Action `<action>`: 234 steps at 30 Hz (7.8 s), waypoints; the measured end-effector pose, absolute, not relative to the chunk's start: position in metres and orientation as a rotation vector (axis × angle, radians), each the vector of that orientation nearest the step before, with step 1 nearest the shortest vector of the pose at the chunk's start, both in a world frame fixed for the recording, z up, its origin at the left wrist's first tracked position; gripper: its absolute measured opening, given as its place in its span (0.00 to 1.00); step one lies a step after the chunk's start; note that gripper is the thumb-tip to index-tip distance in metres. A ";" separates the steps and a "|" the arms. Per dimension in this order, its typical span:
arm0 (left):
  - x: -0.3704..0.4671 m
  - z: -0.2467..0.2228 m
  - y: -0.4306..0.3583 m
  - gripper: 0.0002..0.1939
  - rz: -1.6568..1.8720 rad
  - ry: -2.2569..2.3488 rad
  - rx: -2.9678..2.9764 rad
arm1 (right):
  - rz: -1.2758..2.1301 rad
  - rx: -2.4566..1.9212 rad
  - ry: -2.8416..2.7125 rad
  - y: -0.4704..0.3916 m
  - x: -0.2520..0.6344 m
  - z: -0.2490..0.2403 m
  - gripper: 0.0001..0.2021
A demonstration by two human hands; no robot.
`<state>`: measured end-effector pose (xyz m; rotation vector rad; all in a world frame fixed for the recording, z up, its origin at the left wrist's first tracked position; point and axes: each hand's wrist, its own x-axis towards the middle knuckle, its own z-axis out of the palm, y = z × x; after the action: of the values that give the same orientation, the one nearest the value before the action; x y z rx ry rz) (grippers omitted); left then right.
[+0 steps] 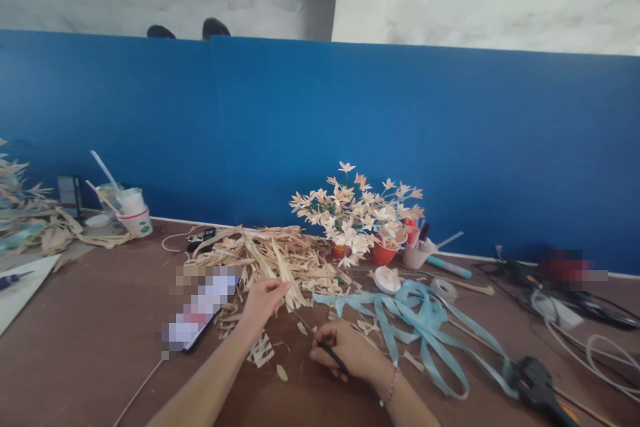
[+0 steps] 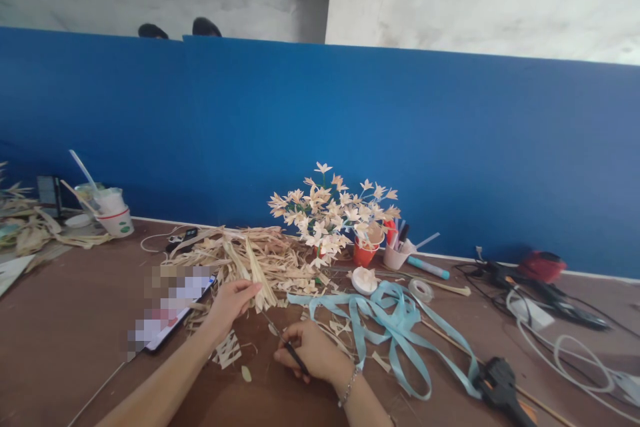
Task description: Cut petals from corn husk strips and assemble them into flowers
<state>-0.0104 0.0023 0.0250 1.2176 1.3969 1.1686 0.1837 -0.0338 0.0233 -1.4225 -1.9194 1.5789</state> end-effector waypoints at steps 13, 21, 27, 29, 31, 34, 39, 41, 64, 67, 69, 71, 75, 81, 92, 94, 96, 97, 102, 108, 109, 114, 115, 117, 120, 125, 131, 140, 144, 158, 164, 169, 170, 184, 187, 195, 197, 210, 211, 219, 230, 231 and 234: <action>-0.008 0.024 0.002 0.19 1.221 1.355 1.072 | 1.625 -1.370 -1.843 -0.029 0.186 0.009 0.09; -0.004 0.031 -0.001 0.19 1.252 1.341 1.013 | 1.610 -1.383 -1.825 -0.031 0.183 0.015 0.08; 0.001 0.031 -0.005 0.19 1.307 1.344 0.997 | 1.611 -1.404 -1.778 -0.031 0.180 0.017 0.08; 0.002 0.029 -0.005 0.19 1.306 1.344 0.995 | 1.606 -1.400 -1.778 -0.031 0.180 0.017 0.08; 0.003 0.027 -0.004 0.19 1.302 1.341 0.976 | 1.595 -1.406 -1.790 -0.031 0.180 0.018 0.08; 0.003 0.027 -0.004 0.18 1.300 1.325 0.936 | 1.576 -1.420 -1.791 -0.031 0.178 0.019 0.08; 0.007 0.027 -0.007 0.17 1.320 1.301 0.869 | 1.585 -1.397 -1.735 -0.030 0.177 0.014 0.09; 0.009 0.026 -0.008 0.17 1.324 1.295 0.858 | 1.580 -1.385 -1.727 -0.030 0.177 0.010 0.09; 0.015 0.020 -0.010 0.17 1.358 1.200 0.735 | 1.593 -1.366 -1.673 -0.028 0.174 0.000 0.10; 0.016 0.019 -0.010 0.16 1.359 1.207 0.741 | 1.594 -1.361 -1.670 -0.028 0.174 0.002 0.10; 0.016 0.020 -0.011 0.16 1.358 1.212 0.752 | 1.582 -1.373 -1.685 -0.029 0.174 0.006 0.09; 0.016 0.021 -0.012 0.16 1.351 1.213 0.770 | 1.578 -1.375 -1.693 -0.030 0.174 0.011 0.09; 0.016 0.021 -0.012 0.16 1.339 1.224 0.803 | 1.596 -1.371 -1.696 -0.031 0.175 0.019 0.10; 0.009 0.020 -0.007 0.15 1.433 1.187 0.796 | 1.705 -1.220 -1.729 -0.027 0.188 0.011 0.12; 0.012 0.021 -0.009 0.13 1.220 1.122 0.982 | 1.482 -1.213 -1.441 -0.023 0.177 0.009 0.22; 0.014 0.020 -0.011 0.13 1.109 1.121 1.049 | 1.455 -1.225 -1.430 -0.024 0.175 0.007 0.22; 0.017 0.019 -0.013 0.13 1.012 1.140 1.116 | 1.441 -1.247 -1.446 -0.024 0.173 0.007 0.19; 0.018 0.019 -0.014 0.13 0.977 1.148 1.146 | 1.443 -1.256 -1.458 -0.025 0.172 0.007 0.18; 0.019 0.022 -0.017 0.13 0.856 1.185 1.241 | 1.478 -1.312 -1.483 -0.026 0.171 0.010 0.15; 0.015 0.029 -0.018 0.11 0.812 1.242 1.233 | 1.508 -1.294 -1.429 -0.027 0.176 0.020 0.13; 0.015 0.029 -0.018 0.11 0.813 1.240 1.213 | 1.514 -1.280 -1.425 -0.027 0.178 0.020 0.14; 0.017 0.028 -0.020 0.10 0.863 1.082 1.032 | 1.531 -1.246 -1.444 -0.026 0.181 0.017 0.14; 0.018 0.027 -0.020 0.09 0.871 1.052 1.016 | 1.533 -1.253 -1.454 -0.025 0.181 0.016 0.14; 0.019 0.027 -0.021 0.09 0.868 1.046 1.018 | 1.536 -1.269 -1.471 -0.025 0.181 0.014 0.12; 0.020 0.025 -0.021 0.09 0.858 1.106 1.083 | 1.530 -1.274 -1.477 -0.026 0.179 0.015 0.10; 0.024 0.018 -0.019 0.12 0.896 1.193 1.118 | 1.527 -1.271 -1.407 -0.028 0.176 0.018 0.11; 0.023 0.025 -0.016 0.14 1.174 1.323 0.972 | 1.484 -1.257 -1.388 -0.027 0.175 0.018 0.13; 0.024 0.030 -0.016 0.10 1.487 1.365 0.748 | 1.430 -1.187 -1.624 -0.039 0.157 0.005 0.11; 0.029 0.026 -0.019 0.10 1.451 1.355 0.775 | 1.390 -1.191 -1.636 -0.041 0.151 0.001 0.11; 0.034 0.020 -0.023 0.12 1.433 1.327 0.740 | 1.404 -1.262 -1.526 -0.043 0.144 0.006 0.19; 0.031 0.022 -0.020 0.13 1.446 1.334 0.721 | 1.404 -1.356 -1.513 -0.041 0.146 0.002 0.20; 0.024 0.024 -0.018 0.16 1.260 1.302 0.944 | 1.447 -1.278 -1.389 -0.036 0.154 0.006 0.22; 0.024 0.024 -0.018 0.16 1.181 1.280 1.015 | 1.443 -1.244 -1.361 -0.035 0.155 0.008 0.23; 0.021 0.023 -0.016 0.18 0.913 1.113 1.094 | 1.580 -1.120 -1.189 -0.035 0.163 0.008 0.16; 0.022 0.020 -0.015 0.17 0.966 1.196 1.118 | 1.577 -1.127 -1.186 -0.034 0.164 0.007 0.15; 0.010 0.032 -0.010 0.15 1.226 1.433 1.050 | 1.636 -1.085 -1.397 -0.035 0.165 0.010 0.16; 0.008 0.033 -0.009 0.15 1.259 1.498 1.075 | 1.679 -1.088 -1.462 -0.037 0.163 0.007 0.18; 0.009 0.034 -0.009 0.15 1.281 1.495 1.099 | 1.613 -1.289 -1.584 -0.039 0.156 0.000 0.19; 0.010 0.034 -0.009 0.15 1.282 1.497 1.095 | 1.609 -1.290 -1.588 -0.039 0.156 0.000 0.19; 0.012 0.034 -0.012 0.16 1.268 1.486 1.069 | 1.597 -1.305 -1.603 -0.040 0.156 0.004 0.20; 0.009 0.035 -0.010 0.19 1.256 1.390 1.043 | 1.575 -1.319 -1.612 -0.040 0.158 0.008 0.22; 0.009 0.035 -0.010 0.19 1.256 1.384 1.052 | 1.571 -1.313 -1.615 -0.040 0.158 0.009 0.22; 0.007 0.035 -0.009 0.19 1.242 1.369 1.071 | 1.565 -1.311 -1.625 -0.041 0.158 0.012 0.21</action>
<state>0.0073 -0.0094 0.0347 1.0706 1.3688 1.2422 0.1585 -0.0407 0.0121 -1.3112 -1.6246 1.5652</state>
